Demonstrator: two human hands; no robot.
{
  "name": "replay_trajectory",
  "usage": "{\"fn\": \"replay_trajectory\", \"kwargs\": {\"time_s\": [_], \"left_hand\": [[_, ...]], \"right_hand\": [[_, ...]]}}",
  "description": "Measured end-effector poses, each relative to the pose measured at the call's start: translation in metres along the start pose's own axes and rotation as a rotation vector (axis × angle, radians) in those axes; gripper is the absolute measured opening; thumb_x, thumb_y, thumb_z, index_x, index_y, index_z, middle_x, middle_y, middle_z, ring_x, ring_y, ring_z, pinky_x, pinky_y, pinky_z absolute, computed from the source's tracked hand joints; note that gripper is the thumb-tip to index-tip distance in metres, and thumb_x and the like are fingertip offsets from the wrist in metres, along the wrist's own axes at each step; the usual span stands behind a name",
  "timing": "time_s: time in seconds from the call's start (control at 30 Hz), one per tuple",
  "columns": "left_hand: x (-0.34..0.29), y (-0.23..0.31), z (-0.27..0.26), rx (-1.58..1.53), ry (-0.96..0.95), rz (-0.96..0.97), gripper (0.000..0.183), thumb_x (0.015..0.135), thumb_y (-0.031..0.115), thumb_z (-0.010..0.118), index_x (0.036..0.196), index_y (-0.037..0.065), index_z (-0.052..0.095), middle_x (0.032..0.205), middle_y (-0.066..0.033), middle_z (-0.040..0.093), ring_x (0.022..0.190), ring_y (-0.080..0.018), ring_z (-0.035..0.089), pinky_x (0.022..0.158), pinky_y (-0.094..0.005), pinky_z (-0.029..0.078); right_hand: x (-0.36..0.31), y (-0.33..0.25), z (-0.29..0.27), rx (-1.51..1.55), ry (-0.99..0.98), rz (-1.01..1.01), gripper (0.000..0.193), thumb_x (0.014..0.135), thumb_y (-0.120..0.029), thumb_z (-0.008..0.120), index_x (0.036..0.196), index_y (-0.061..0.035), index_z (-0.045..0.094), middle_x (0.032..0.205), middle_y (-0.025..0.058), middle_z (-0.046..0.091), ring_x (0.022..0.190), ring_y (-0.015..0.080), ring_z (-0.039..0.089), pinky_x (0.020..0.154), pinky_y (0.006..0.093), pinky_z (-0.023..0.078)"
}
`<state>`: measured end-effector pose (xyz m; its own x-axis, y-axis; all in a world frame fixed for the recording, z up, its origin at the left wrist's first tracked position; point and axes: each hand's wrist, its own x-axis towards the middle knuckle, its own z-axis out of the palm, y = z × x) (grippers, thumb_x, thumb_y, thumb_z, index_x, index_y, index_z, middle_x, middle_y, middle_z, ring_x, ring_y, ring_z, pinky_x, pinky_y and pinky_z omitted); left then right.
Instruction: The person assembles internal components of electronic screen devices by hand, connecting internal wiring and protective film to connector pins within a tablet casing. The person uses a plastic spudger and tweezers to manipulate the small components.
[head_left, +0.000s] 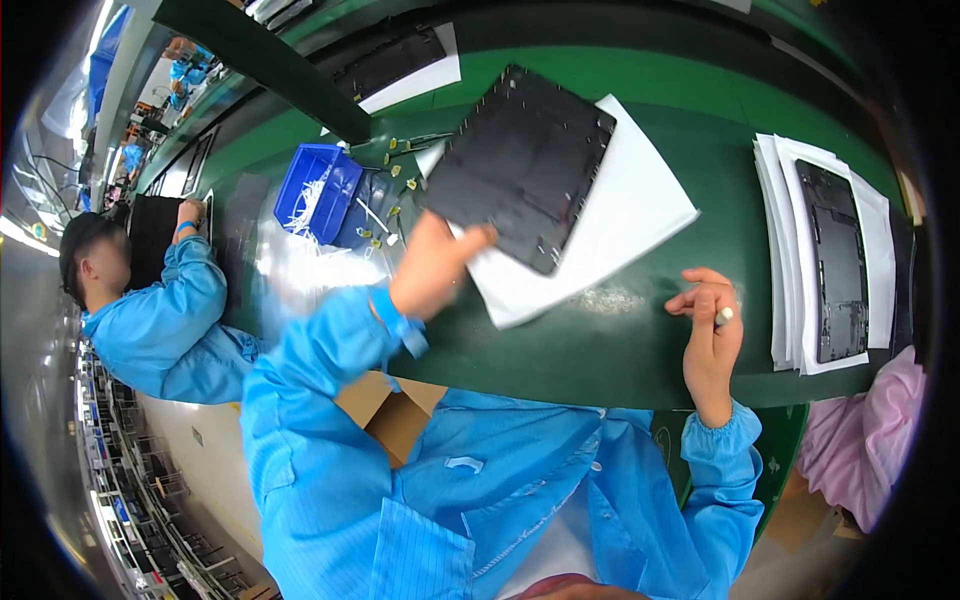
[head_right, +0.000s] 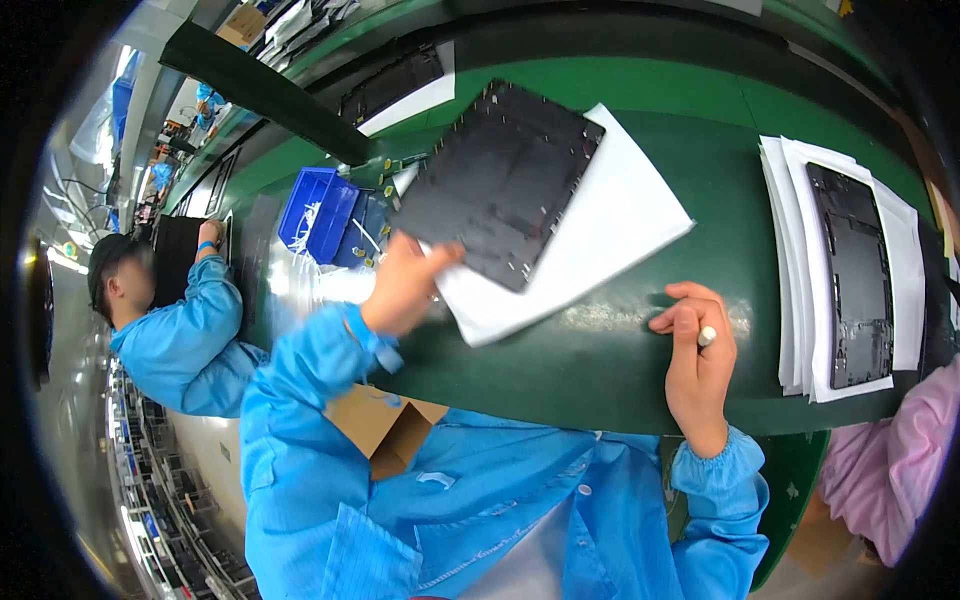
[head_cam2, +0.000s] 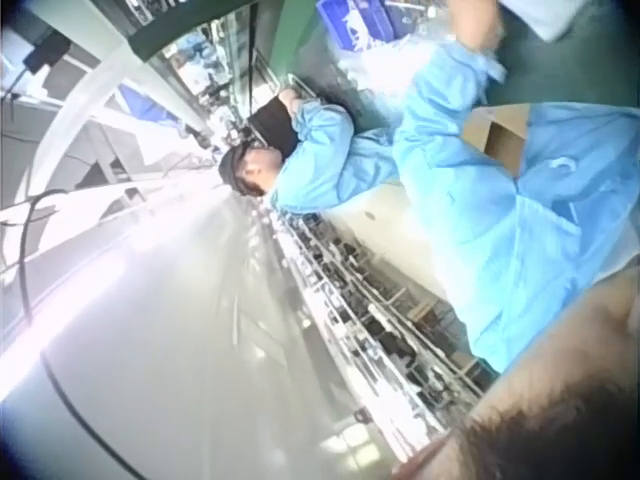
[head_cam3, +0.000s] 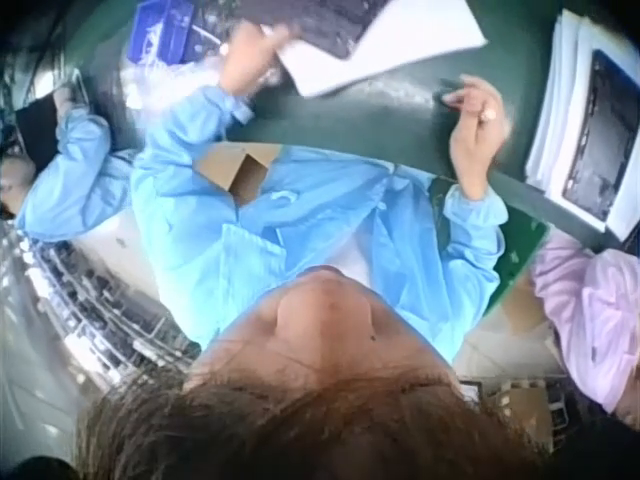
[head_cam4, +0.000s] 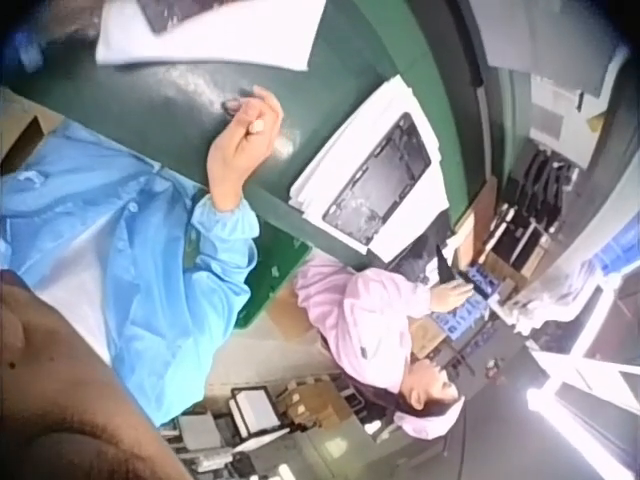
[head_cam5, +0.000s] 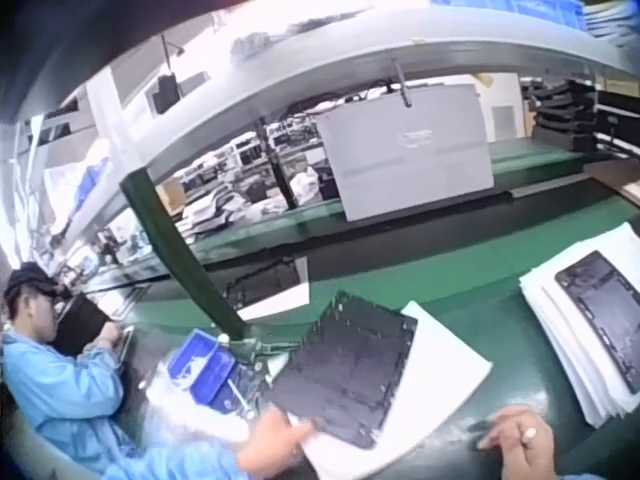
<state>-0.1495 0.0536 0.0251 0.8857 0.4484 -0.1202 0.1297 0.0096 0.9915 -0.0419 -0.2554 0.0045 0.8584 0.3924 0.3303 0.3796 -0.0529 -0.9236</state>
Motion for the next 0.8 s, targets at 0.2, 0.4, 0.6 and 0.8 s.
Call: {"fn": "replay_trajectory", "kwargs": {"time_s": [0.2,0.4,0.6,0.8], "left_hand": [[-0.091,-0.023,0.061,-0.374,-0.235,-0.474,0.038,0.095,0.007,0.058,0.130,-0.002,0.048,0.128,-0.0125,0.058,0.109,-0.0218,0.062,0.094,-0.0358,0.051],[-0.085,0.006,0.019,0.160,-0.816,-0.420,0.030,0.091,0.016,0.064,0.118,0.002,0.059,0.118,-0.0120,0.064,0.095,-0.0210,0.067,0.076,-0.0325,0.055],[0.018,0.008,-0.061,1.153,0.227,0.309,0.025,0.082,0.019,0.071,0.101,0.004,0.066,0.084,-0.0112,0.063,0.073,-0.0288,0.063,0.064,-0.0366,0.051],[0.037,-0.004,-0.066,1.289,0.219,0.256,0.016,0.084,0.021,0.068,0.094,0.008,0.066,0.090,-0.0094,0.059,0.076,-0.0314,0.062,0.064,-0.0432,0.050]], "right_hand": [[0.009,-0.008,0.012,0.047,-0.091,0.195,0.019,0.101,-0.015,0.049,0.096,0.0017,0.058,0.100,0.0113,0.063,0.077,0.0148,0.063,0.071,0.0281,0.049],[0.017,0.003,-0.005,-0.107,-0.049,0.180,0.024,0.102,-0.019,0.048,0.094,0.0001,0.059,0.076,0.0039,0.056,0.065,0.0084,0.050,0.061,0.0241,0.041],[0.019,-0.005,-0.007,-0.091,-0.021,0.290,0.023,0.101,-0.019,0.048,0.092,-0.0009,0.060,0.070,0.0009,0.052,0.060,0.0066,0.044,0.054,0.0247,0.035],[0.015,-0.006,0.004,-0.082,-0.101,0.266,0.022,0.099,-0.017,0.052,0.089,-0.0009,0.064,0.065,0.0020,0.052,0.061,0.0072,0.046,0.054,0.0247,0.035]]}}
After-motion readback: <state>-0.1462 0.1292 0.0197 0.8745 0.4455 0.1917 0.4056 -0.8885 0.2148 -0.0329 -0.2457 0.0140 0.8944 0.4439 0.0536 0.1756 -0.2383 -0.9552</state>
